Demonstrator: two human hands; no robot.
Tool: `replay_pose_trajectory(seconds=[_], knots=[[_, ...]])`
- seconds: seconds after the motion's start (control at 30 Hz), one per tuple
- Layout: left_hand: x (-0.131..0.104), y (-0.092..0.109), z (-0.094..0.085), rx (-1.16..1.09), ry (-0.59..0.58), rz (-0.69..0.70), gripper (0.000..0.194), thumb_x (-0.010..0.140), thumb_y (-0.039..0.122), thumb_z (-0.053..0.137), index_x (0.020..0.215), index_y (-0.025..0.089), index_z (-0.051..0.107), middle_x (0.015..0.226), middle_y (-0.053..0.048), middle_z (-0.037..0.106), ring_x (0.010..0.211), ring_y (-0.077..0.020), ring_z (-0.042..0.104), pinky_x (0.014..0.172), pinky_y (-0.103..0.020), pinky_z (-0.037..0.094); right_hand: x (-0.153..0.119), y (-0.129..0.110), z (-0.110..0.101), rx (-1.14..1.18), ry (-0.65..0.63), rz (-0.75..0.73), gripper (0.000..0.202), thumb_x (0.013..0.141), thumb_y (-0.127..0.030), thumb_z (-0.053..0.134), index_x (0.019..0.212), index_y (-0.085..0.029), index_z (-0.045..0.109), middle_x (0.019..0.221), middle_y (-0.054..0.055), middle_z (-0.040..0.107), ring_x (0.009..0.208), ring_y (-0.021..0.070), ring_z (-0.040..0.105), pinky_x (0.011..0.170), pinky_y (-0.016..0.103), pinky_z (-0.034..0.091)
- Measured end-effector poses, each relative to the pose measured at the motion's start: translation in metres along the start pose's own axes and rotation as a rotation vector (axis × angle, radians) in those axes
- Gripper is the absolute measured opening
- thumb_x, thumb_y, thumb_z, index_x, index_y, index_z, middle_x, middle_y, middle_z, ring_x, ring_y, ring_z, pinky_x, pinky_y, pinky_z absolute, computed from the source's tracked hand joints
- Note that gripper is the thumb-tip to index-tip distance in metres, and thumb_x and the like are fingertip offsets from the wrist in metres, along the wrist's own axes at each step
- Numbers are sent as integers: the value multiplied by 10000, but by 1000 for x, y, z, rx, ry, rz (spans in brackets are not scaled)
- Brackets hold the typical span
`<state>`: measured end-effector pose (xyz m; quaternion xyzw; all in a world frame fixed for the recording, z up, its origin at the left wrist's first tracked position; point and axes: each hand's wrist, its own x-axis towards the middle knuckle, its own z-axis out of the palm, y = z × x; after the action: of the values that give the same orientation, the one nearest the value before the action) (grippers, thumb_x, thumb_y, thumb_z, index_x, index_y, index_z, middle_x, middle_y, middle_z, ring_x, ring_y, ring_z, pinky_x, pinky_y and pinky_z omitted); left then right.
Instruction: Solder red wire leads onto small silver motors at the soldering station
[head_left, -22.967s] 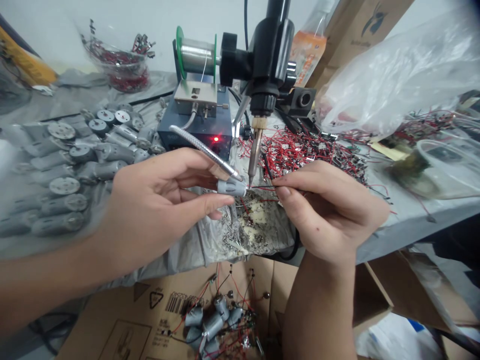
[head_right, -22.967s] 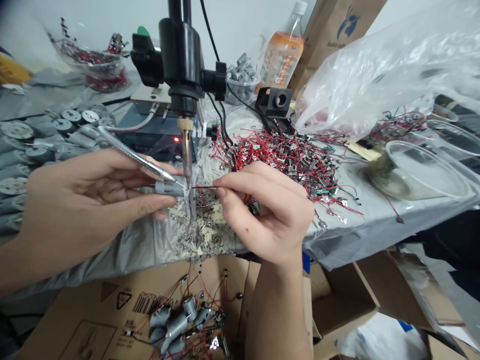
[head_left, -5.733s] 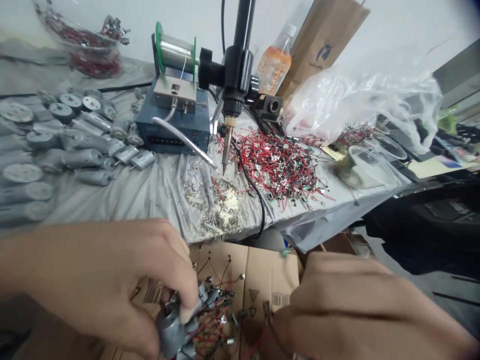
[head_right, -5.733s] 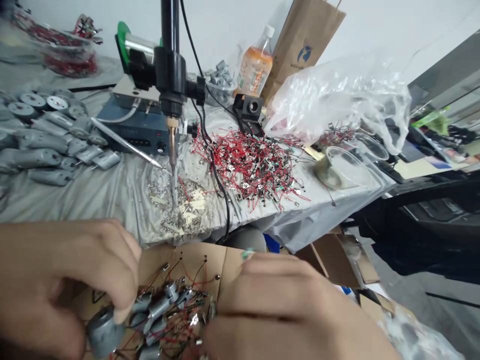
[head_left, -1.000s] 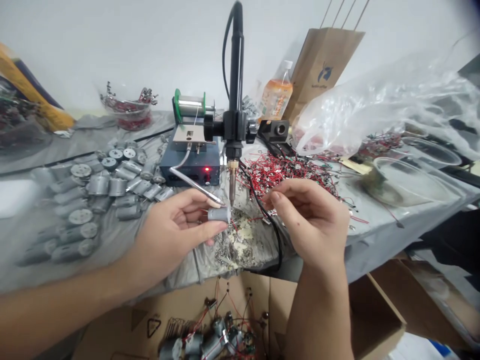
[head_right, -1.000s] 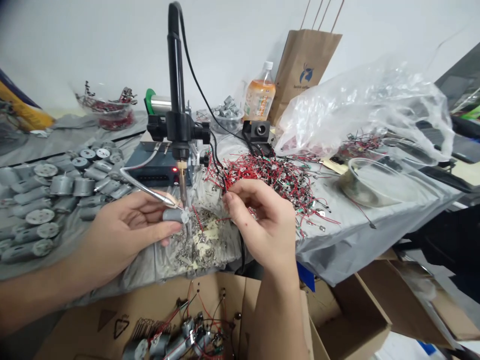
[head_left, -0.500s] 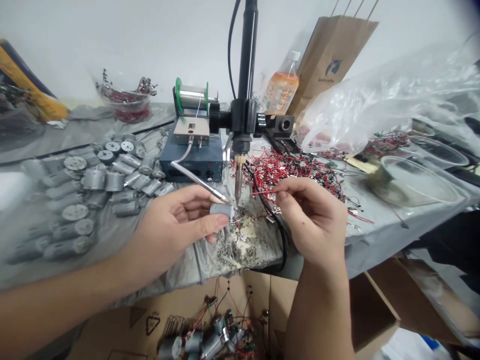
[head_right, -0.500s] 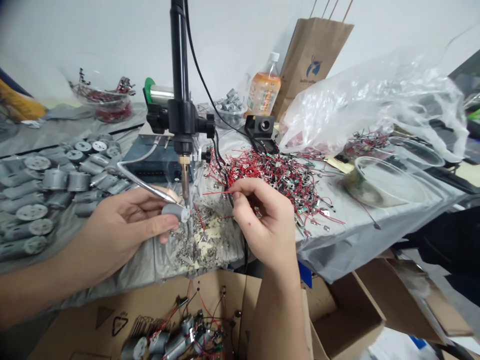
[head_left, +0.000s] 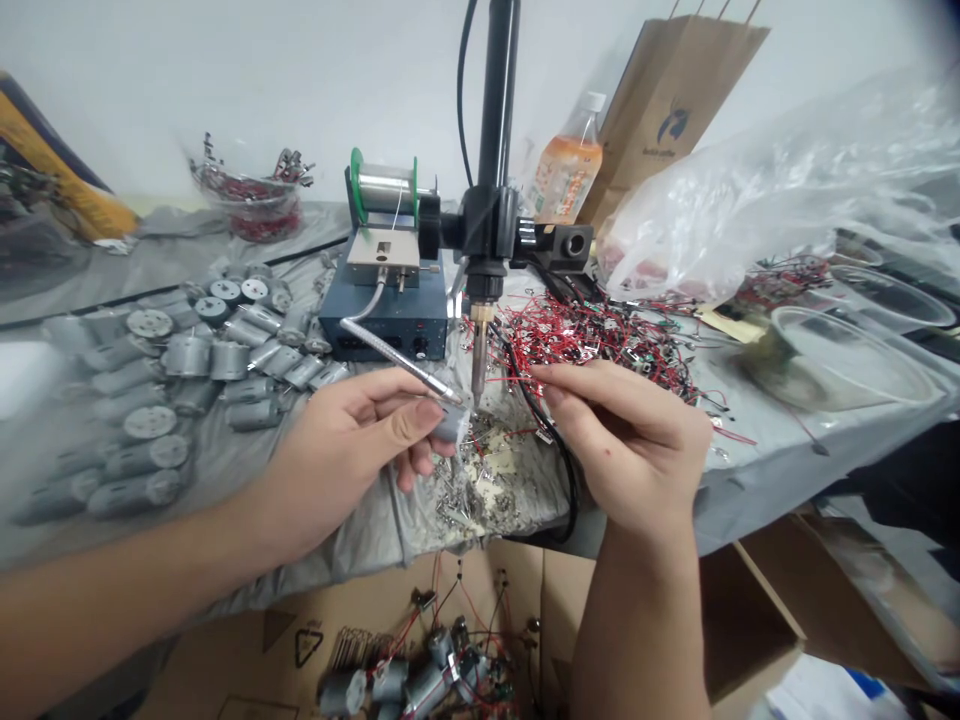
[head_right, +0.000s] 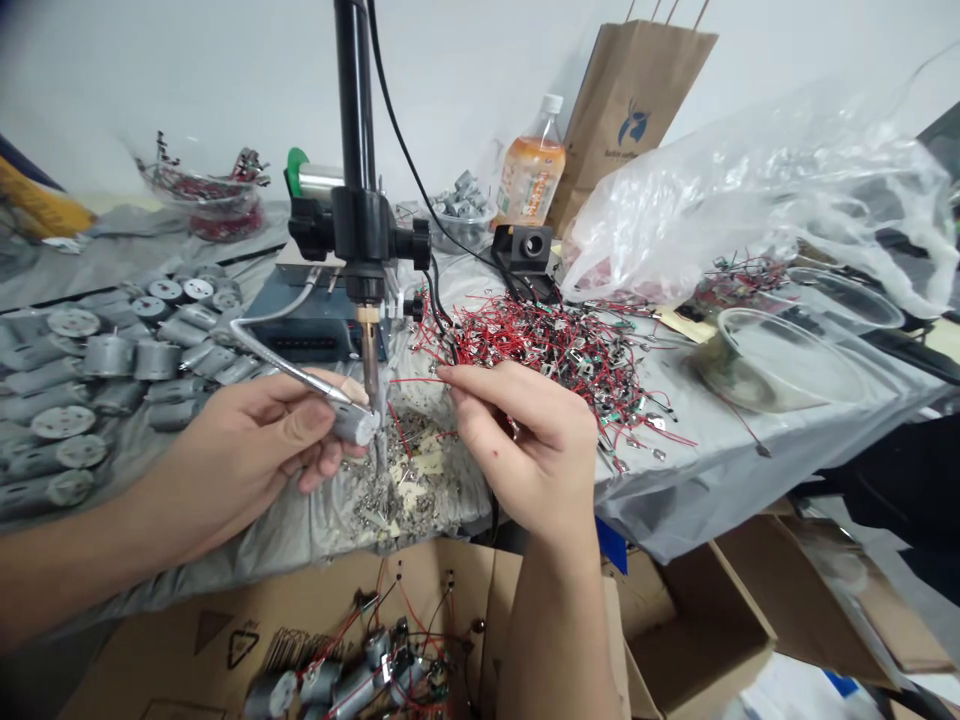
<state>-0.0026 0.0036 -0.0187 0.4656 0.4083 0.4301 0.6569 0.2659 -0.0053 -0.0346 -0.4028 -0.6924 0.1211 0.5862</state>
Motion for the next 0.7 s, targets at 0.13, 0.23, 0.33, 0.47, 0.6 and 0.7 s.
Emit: replay_pose_trajectory(seconds=[0.13,0.23,0.33,0.47,0.6,0.7], knots=[[3,-1,0,-44,2,7,514,808,611,1248,944,203,966,801,-73,886,603,-144,735,491,-170,571,1,-2,7,-7,38,-8,291,1068,-69,806,1085,-296,986,893,-7,845,744,160,702,657,328,523],[5,0,2,-71,13,3,433,789,522,1266,892,212,982,854,-71,900,658,-134,766,520,-141,598,1,-2,12,18,61,-5,263,1064,-63,825,1076,-290,957,874,-17,807,743,149,665,659,322,503],[5,0,3,-49,6,10,282,796,308,1241,850,224,976,840,-40,881,708,-127,778,573,-115,625,1,-3,13,32,66,-1,212,1060,-91,834,1058,-279,932,852,-9,777,720,161,645,630,331,491],[2,-2,0,-10,-14,17,209,888,173,1146,1051,246,1038,910,-35,916,765,-133,803,634,-118,656,0,-4,12,43,55,-10,197,1033,-99,783,991,-270,873,836,-7,767,682,160,639,601,321,505],[0,-4,-3,-16,-70,30,282,903,144,1131,1148,248,1038,955,-27,927,798,-141,811,640,-128,658,-4,-3,11,98,78,15,170,1029,-121,789,1002,-266,874,838,-9,782,634,151,653,550,303,508],[-2,-3,-4,-23,-77,41,262,919,161,1138,1137,259,1029,927,4,901,773,-117,784,662,-124,658,-7,-1,12,149,78,48,157,1045,-124,799,1010,-257,874,830,-11,779,594,144,656,512,298,481]])
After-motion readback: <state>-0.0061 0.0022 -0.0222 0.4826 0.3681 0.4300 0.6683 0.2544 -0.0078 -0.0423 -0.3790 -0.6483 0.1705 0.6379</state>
